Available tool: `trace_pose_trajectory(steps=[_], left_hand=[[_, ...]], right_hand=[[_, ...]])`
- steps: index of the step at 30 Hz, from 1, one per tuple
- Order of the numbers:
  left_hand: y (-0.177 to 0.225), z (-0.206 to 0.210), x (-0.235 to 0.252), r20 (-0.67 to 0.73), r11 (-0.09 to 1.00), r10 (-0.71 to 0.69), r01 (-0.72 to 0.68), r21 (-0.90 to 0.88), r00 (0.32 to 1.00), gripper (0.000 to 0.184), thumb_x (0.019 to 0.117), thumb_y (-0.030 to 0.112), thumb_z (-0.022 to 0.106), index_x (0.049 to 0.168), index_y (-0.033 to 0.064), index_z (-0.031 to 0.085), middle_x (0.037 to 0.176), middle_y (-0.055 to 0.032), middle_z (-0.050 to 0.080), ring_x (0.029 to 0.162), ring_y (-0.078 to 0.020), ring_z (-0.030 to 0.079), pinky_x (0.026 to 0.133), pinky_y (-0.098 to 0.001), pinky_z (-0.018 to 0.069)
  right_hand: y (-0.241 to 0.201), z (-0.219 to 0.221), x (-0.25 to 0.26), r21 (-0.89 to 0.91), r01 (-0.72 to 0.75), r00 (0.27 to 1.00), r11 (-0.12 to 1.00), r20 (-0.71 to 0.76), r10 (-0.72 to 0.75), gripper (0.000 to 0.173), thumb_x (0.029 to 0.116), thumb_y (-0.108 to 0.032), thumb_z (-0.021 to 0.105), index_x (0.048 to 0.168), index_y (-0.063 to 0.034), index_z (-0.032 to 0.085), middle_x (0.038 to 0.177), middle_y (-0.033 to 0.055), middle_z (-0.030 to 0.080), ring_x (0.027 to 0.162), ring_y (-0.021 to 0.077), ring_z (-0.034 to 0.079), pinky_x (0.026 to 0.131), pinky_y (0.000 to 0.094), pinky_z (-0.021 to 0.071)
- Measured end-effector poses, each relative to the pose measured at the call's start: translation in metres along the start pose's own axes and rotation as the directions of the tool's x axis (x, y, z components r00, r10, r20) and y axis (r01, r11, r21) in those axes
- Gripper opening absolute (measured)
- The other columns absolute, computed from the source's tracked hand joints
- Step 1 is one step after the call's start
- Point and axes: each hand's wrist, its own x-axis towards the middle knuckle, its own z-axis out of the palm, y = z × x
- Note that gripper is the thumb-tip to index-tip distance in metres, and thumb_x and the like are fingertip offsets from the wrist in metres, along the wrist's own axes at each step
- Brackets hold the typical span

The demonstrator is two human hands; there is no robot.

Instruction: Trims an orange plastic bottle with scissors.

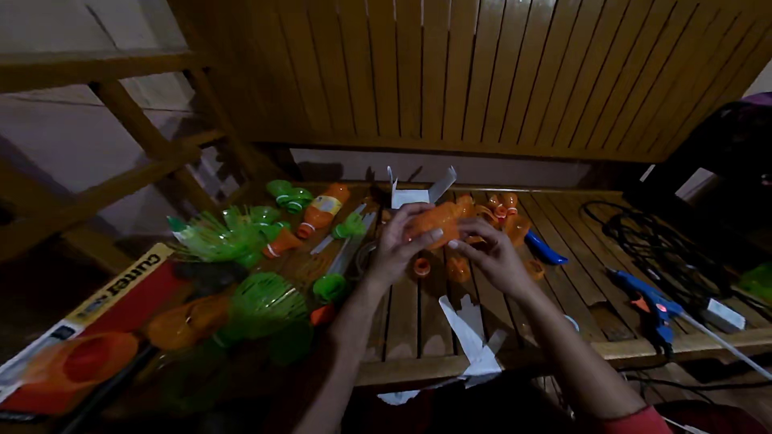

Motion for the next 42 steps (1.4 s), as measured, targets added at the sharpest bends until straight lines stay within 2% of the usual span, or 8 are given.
trace_pose_trajectory(steps=[3,9,16,21,28,33,39,42], left_hand=[[0.002,-0.002,0.000,-0.039,1.000,0.020,-0.020,0.011,0.999,0.044,0.0896,0.005,0.068,0.132,0.0050,0.055,0.120,-0.0017,0.063,0.104,-0.0069,0.065,0.088,-0.0270,0.0574],[0.005,0.000,0.000,0.004,0.999,0.049,-0.049,0.014,0.999,0.050,0.0873,0.001,0.069,0.133,0.0059,0.050,0.121,-0.0037,0.062,0.103,-0.0083,0.065,0.087,-0.0266,0.0579],[0.000,-0.001,0.002,0.011,1.000,0.009,-0.009,-0.030,1.000,0.045,0.0949,0.013,0.063,0.137,0.0080,0.048,0.119,-0.0010,0.061,0.105,-0.0070,0.064,0.091,-0.0281,0.0569],[-0.003,-0.002,0.002,0.018,0.986,0.087,-0.083,-0.143,0.996,0.029,0.0935,0.005,0.061,0.120,0.0155,0.058,0.116,0.0058,0.064,0.105,-0.0065,0.065,0.091,-0.0288,0.0573],[-0.008,-0.008,0.003,0.103,0.953,0.279,-0.262,-0.153,0.955,0.045,0.0727,0.011,0.084,0.110,0.0245,0.062,0.129,0.0071,0.063,0.118,-0.0086,0.062,0.092,-0.0275,0.0582],[-0.004,-0.004,0.000,0.162,0.917,0.400,-0.395,-0.061,0.902,0.043,0.0730,0.012,0.085,0.110,0.0246,0.066,0.136,0.0087,0.060,0.126,-0.0080,0.058,0.101,-0.0276,0.0549],[0.004,0.005,-0.007,0.152,0.863,0.502,-0.505,-0.020,0.851,0.040,0.0774,0.017,0.086,0.110,0.0300,0.067,0.135,0.0133,0.062,0.127,-0.0061,0.058,0.102,-0.0257,0.0537],[0.006,0.008,-0.012,0.179,0.796,0.594,-0.605,0.003,0.784,0.037,0.0804,0.015,0.085,0.110,0.0289,0.066,0.136,0.0128,0.061,0.129,-0.0085,0.057,0.105,-0.0287,0.0531]], right_hand=[[-0.005,-0.038,-0.020,-0.286,-0.171,0.983,0.943,0.022,0.185,0.057,0.0983,-0.029,0.069,0.148,-0.0078,0.050,0.143,0.0135,0.057,0.117,0.0217,0.064,0.094,0.0379,0.0553],[0.008,-0.083,-0.097,-0.776,-0.427,0.754,0.464,-0.022,0.657,0.042,0.1056,-0.026,0.057,0.144,-0.0073,0.059,0.140,0.0297,0.054,0.130,0.0489,0.052,0.106,0.0609,0.0434],[0.034,-0.073,-0.134,-0.753,-0.365,0.907,0.547,-0.156,0.390,0.031,0.1025,-0.019,0.061,0.131,-0.0095,0.070,0.126,0.0330,0.057,0.113,0.0481,0.060,0.093,0.0570,0.0524],[0.017,-0.065,-0.140,-0.765,-0.415,0.875,0.492,-0.187,0.447,0.042,0.0990,-0.032,0.066,0.128,-0.0017,0.069,0.120,0.0324,0.063,0.117,0.0521,0.058,0.095,0.0628,0.0496],[-0.003,-0.072,-0.120,-0.721,-0.517,0.705,0.462,-0.051,0.708,0.044,0.1046,-0.023,0.059,0.140,0.0028,0.057,0.128,0.0304,0.060,0.118,0.0442,0.060,0.103,0.0551,0.0468],[-0.002,-0.080,-0.112,-0.692,-0.609,0.632,0.387,-0.129,0.764,0.042,0.0969,-0.028,0.071,0.125,0.0031,0.065,0.110,0.0247,0.069,0.103,0.0418,0.067,0.092,0.0609,0.0509],[-0.011,-0.058,-0.123,0.017,-0.442,0.893,0.897,-0.087,0.442,0.039,0.0837,-0.026,0.081,0.112,-0.0079,0.060,0.074,-0.0099,0.065,0.060,-0.0023,0.060,0.056,0.0163,0.0513],[-0.020,-0.023,-0.124,0.267,-0.349,0.936,0.898,0.145,0.321,0.061,0.0869,-0.063,0.069,0.116,-0.0109,0.058,0.087,-0.0149,0.062,0.074,-0.0072,0.058,0.066,0.0126,0.0499]])
